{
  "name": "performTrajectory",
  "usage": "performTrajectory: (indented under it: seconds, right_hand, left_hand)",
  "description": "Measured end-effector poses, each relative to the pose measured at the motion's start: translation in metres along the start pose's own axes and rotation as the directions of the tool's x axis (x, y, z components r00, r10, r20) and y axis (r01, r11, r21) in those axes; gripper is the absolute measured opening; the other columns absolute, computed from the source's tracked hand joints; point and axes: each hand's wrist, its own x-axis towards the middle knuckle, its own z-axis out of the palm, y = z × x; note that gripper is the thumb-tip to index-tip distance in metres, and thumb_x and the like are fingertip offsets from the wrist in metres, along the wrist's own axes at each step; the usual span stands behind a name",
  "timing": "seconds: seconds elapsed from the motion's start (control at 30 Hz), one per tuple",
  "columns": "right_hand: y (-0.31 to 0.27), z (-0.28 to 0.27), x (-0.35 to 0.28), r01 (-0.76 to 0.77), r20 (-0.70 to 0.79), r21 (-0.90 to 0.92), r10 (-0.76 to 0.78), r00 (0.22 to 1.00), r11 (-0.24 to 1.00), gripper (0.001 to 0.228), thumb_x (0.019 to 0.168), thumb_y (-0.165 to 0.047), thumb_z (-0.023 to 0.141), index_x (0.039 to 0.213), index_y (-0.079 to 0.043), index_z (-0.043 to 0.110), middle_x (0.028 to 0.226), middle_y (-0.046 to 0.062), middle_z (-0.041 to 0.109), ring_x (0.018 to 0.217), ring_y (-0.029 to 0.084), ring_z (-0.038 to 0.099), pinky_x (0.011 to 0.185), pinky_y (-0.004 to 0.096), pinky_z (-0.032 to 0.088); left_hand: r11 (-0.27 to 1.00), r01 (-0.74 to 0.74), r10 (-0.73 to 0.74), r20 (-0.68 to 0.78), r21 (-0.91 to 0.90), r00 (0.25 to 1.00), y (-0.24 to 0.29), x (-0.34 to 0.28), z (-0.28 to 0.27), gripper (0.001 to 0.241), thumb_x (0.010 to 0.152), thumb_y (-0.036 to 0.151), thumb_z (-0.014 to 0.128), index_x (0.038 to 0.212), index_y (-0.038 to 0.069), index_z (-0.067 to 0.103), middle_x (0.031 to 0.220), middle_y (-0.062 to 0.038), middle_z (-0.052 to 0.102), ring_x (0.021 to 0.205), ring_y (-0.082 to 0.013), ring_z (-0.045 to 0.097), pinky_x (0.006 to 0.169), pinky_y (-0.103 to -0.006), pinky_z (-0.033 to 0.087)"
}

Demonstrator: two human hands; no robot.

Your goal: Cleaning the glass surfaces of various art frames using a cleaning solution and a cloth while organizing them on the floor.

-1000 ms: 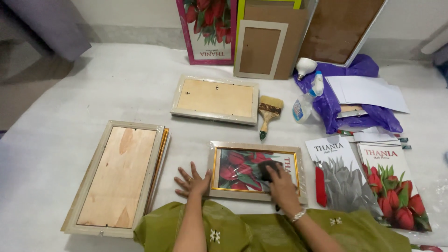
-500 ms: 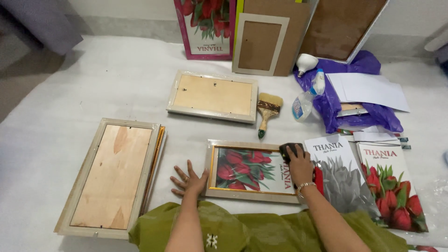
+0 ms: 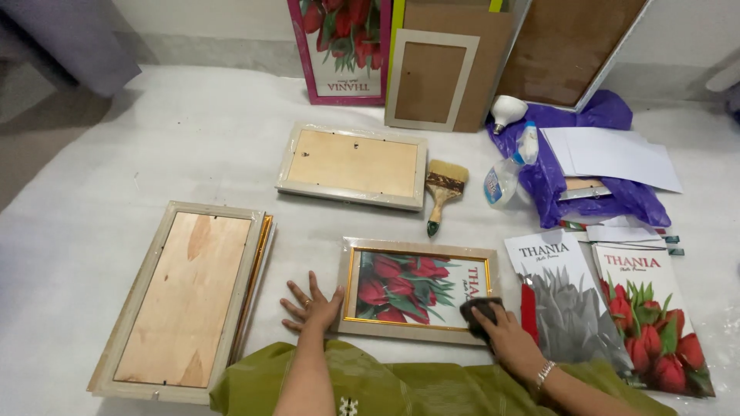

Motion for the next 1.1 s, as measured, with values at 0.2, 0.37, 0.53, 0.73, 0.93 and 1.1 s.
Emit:
performTrajectory:
  seconds: [0.2, 0.37, 0.53, 0.73, 0.93, 1.1]
  right_hand:
    - [0.035, 0.01, 0.12, -0.122, -0.433, -0.033, 0.096, 0.896, 0.992, 0.069, 0.089, -0.014, 0.054, 0.156, -0.028, 0.04, 0.147, 0.018, 0.044, 0.128, 0.04, 0.053, 0.103, 0.046, 0.058]
    - [0.045, 0.022, 0.146, -0.086, -0.55, 0.128, 0.143, 0.823, 0.988, 0.071, 0.089, -0.009, 0.053, 0.158, -0.023, 0.042, 0.153, 0.025, 0.044, 0.139, 0.05, 0.044, 0.12, 0.054, 0.035]
    - [-0.011, 0.008, 0.017, -0.005, -0.26, 0.031, 0.013, 0.966, 0.999, 0.081, 0.084, -0.005, 0.054, 0.158, -0.029, 0.033, 0.159, 0.02, 0.035, 0.139, 0.048, 0.043, 0.116, 0.048, 0.042]
    - [0.002, 0.02, 0.015, 0.022, -0.282, -0.145, -0.063, 0.957, 0.989, 0.076, 0.085, -0.01, 0.052, 0.157, -0.029, 0.034, 0.155, 0.018, 0.041, 0.136, 0.042, 0.05, 0.115, 0.044, 0.044]
    - [0.032, 0.011, 0.128, -0.125, -0.552, -0.094, 0.053, 0.832, 0.988, 0.063, 0.088, -0.011, 0.054, 0.151, -0.02, 0.049, 0.151, 0.019, 0.049, 0.14, 0.04, 0.048, 0.123, 0.045, 0.037]
    - [0.025, 0.006, 0.142, -0.253, -0.527, 0.104, 0.269, 0.806, 0.962, 0.063, 0.093, -0.011, 0.047, 0.155, -0.021, 0.047, 0.153, 0.019, 0.048, 0.144, 0.04, 0.044, 0.126, 0.045, 0.031]
  left_hand:
    - [1.0, -0.014, 0.014, -0.026, -0.019, 1.0, -0.009, 0.009, 0.008, 0.097, 0.086, 0.09, 0.034, 0.159, 0.05, -0.016, 0.166, -0.003, -0.037, 0.15, -0.0471, -0.029, 0.113, -0.0746, -0.014]
    - [0.999, -0.021, 0.021, -0.018, -0.035, 1.0, -0.006, 0.008, 0.005, 0.096, 0.087, 0.089, 0.035, 0.159, 0.05, -0.015, 0.166, -0.002, -0.037, 0.15, -0.0462, -0.03, 0.113, -0.0747, -0.014]
    - [0.999, -0.011, 0.011, -0.01, -0.037, 1.0, -0.006, 0.008, 0.005, 0.095, 0.088, 0.088, 0.034, 0.159, 0.05, -0.017, 0.165, -0.002, -0.039, 0.149, -0.0463, -0.032, 0.112, -0.0749, -0.016]
    - [0.999, -0.007, 0.007, 0.004, -0.036, 1.0, -0.004, 0.007, 0.004, 0.096, 0.088, 0.087, 0.035, 0.158, 0.05, -0.018, 0.164, -0.002, -0.041, 0.149, -0.046, -0.032, 0.112, -0.0738, -0.017]
    - [0.999, -0.004, 0.004, 0.006, -0.042, 1.0, -0.004, 0.003, 0.002, 0.096, 0.088, 0.087, 0.036, 0.159, 0.05, -0.016, 0.165, -0.001, -0.04, 0.15, -0.0459, -0.031, 0.113, -0.0734, -0.016]
    - [0.998, -0.019, 0.019, -0.009, -0.057, 1.0, -0.007, 0.009, 0.007, 0.096, 0.087, 0.088, 0.036, 0.158, 0.051, -0.015, 0.165, 0.0, -0.04, 0.15, -0.0452, -0.03, 0.113, -0.0733, -0.017]
